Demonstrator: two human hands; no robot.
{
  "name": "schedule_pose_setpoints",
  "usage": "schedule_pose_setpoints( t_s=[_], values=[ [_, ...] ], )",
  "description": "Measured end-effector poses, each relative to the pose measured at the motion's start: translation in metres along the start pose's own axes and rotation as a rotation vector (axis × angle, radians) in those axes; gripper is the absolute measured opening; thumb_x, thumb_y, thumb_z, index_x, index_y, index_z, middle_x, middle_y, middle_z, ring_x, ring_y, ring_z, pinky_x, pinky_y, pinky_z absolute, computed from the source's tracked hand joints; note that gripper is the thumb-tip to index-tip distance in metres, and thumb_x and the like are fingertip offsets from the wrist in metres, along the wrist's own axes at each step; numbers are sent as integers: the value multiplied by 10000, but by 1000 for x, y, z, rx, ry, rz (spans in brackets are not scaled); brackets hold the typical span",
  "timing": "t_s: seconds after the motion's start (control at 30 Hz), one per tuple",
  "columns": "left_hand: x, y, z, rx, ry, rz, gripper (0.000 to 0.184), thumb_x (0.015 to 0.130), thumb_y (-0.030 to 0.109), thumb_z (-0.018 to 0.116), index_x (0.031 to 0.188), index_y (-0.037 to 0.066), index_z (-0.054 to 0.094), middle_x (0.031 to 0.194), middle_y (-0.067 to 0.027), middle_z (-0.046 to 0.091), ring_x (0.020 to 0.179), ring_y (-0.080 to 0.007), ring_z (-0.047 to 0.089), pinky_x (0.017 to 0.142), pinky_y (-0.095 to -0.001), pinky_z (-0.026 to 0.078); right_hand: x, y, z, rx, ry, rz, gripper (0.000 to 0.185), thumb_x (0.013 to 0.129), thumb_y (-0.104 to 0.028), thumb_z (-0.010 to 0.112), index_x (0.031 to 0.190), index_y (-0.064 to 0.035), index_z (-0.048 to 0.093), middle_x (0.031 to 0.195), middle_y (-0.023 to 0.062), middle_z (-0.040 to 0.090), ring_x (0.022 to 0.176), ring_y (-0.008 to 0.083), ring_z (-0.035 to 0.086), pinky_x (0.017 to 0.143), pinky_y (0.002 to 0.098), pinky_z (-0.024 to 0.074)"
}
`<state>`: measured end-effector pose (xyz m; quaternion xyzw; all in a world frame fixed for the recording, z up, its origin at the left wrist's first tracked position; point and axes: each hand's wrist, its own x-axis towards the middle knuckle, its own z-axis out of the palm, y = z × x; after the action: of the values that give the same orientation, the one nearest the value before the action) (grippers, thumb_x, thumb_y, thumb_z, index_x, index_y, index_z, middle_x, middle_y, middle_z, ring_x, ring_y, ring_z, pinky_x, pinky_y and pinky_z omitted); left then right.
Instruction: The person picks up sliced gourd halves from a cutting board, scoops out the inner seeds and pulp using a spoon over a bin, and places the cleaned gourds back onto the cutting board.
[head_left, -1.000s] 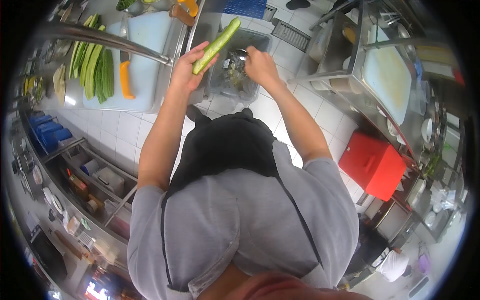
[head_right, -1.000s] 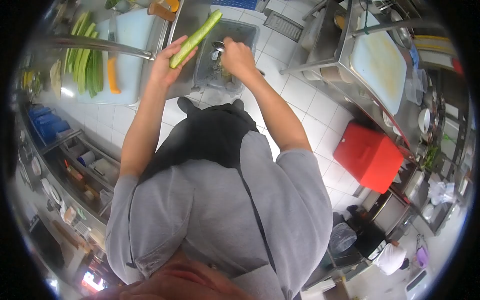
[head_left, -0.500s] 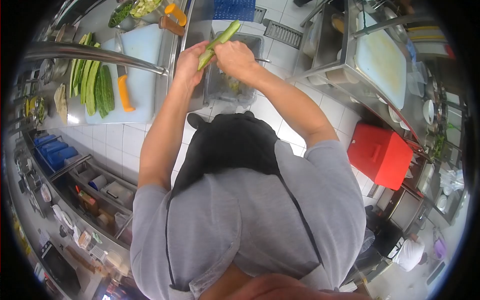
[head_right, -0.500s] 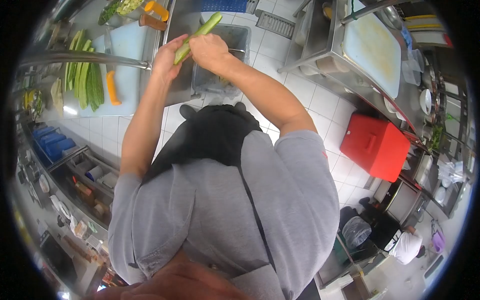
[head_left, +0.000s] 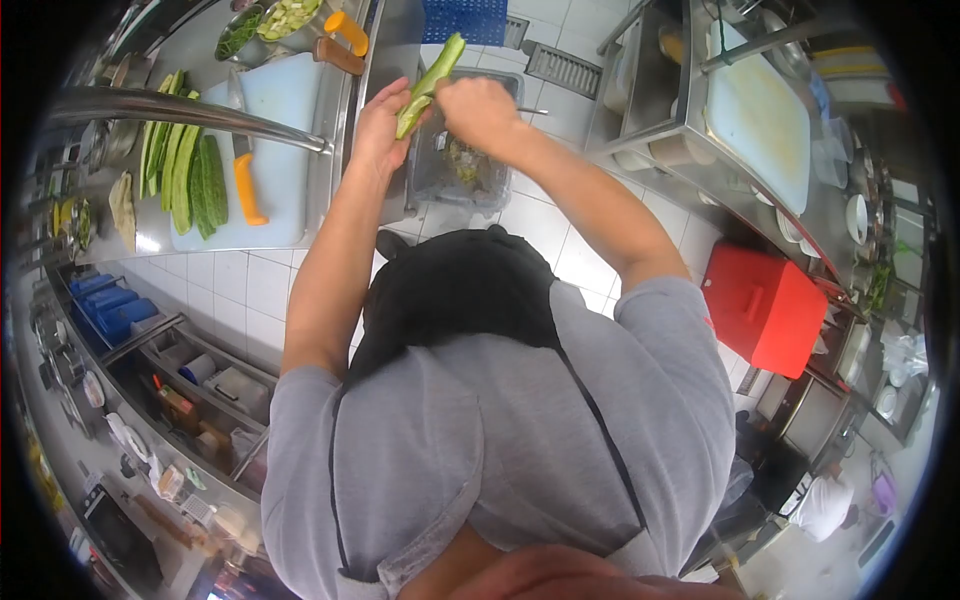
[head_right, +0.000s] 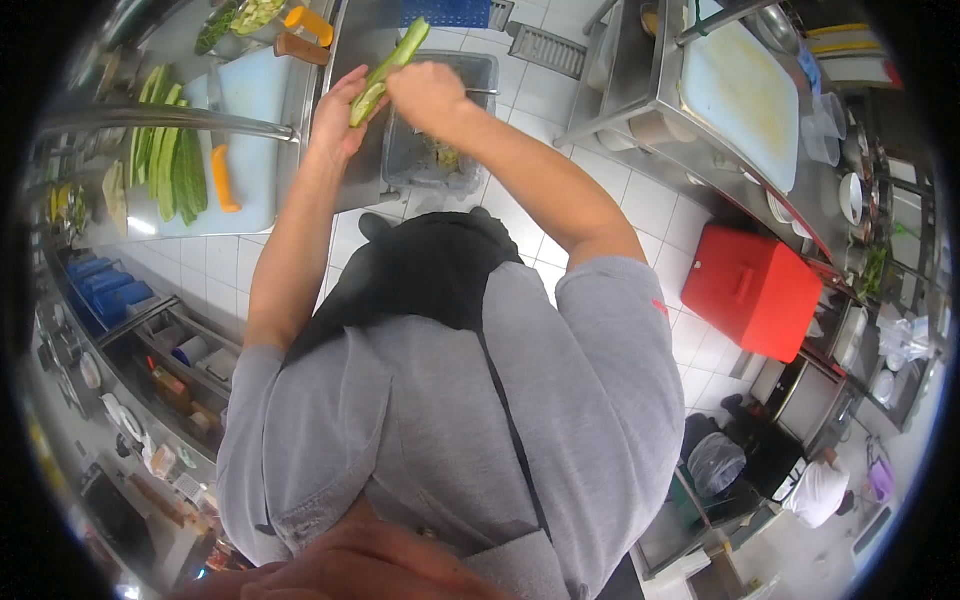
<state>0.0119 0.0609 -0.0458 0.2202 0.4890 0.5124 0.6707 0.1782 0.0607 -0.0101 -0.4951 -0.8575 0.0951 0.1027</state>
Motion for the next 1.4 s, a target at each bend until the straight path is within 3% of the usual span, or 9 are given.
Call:
schedule_pose_setpoints(
  t_s=[0.17, 0.3, 0.5, 1.0, 1.1, 1.2, 1.3, 1.4],
  values=[
    [-3, 5, 1, 81, -95, 28, 370, 973, 59, 511, 1320, -70, 515, 1256, -173, 598, 1089, -259, 622, 988, -387, 519, 29, 25, 1, 15, -39, 128, 180, 829, -115, 619, 941, -6, 708, 907, 207, 720, 888, 359, 716, 758, 442, 585],
    [8, 10, 1, 98, -80, 85, 360, 967, 56, 508, 1306, -61, 541, 1228, -161, 621, 1075, -226, 625, 948, -347, 512, 35, 2, -18, 148, -146, 155, 224, 827, -167, 647, 980, -20, 716, 955, 216, 715, 952, 376, 697, 825, 450, 564],
    [16, 10, -5, 47, -140, 112, 367, 944, 61, 513, 1285, -58, 573, 1188, -143, 648, 1063, -186, 624, 960, -316, 482, 41, -8, -10, 320, -260, 176, 253, 809, -199, 634, 935, 6, 712, 934, 219, 712, 916, 383, 697, 808, 451, 554],
    [7, 12, -4, -12, -187, 31, 339, 907, 17, 553, 1227, -81, 609, 1170, -173, 661, 1017, -217, 663, 893, -321, 540, 19, -30, -1, 442, -282, 68, 265, 770, -188, 599, 922, -3, 711, 879, 204, 707, 837, 367, 698, 757, 455, 543],
    [10, 5, -7, -43, -159, 7, 366, 930, 24, 517, 1276, -90, 555, 1209, -211, 635, 1081, -283, 653, 948, -372, 533, 9, -36, -7, 446, -270, 132, 264, 777, -219, 607, 917, -25, 718, 887, 191, 712, 836, 358, 700, 758, 461, 544],
    [11, -1, -12, -205, -242, -27, 430, 945, 27, 477, 1357, -95, 453, 1296, -270, 562, 1181, -398, 593, 1017, -434, 507, -2, -26, 13, 614, -140, 47, 218, 800, -215, 575, 846, -39, 696, 819, 189, 692, 793, 355, 688, 725, 463, 535],
    [7, -1, -24, -332, -239, 25, 476, 951, 25, 448, 1405, -94, 367, 1372, -310, 478, 1252, -487, 507, 1071, -479, 471, -21, -4, 22, 681, -434, 299, 239, 810, -251, 594, 867, -45, 699, 840, 185, 703, 834, 355, 695, 751, 470, 539],
    [3, 2, -39, -426, -271, 18, 476, 961, 39, 453, 1406, -100, 357, 1392, -320, 450, 1269, -491, 486, 1091, -477, 459, -43, 7, 33, 311, -230, 357, 235, 817, -223, 617, 935, -31, 685, 866, 193, 712, 845, 368, 699, 765, 478, 544]
  ],
)
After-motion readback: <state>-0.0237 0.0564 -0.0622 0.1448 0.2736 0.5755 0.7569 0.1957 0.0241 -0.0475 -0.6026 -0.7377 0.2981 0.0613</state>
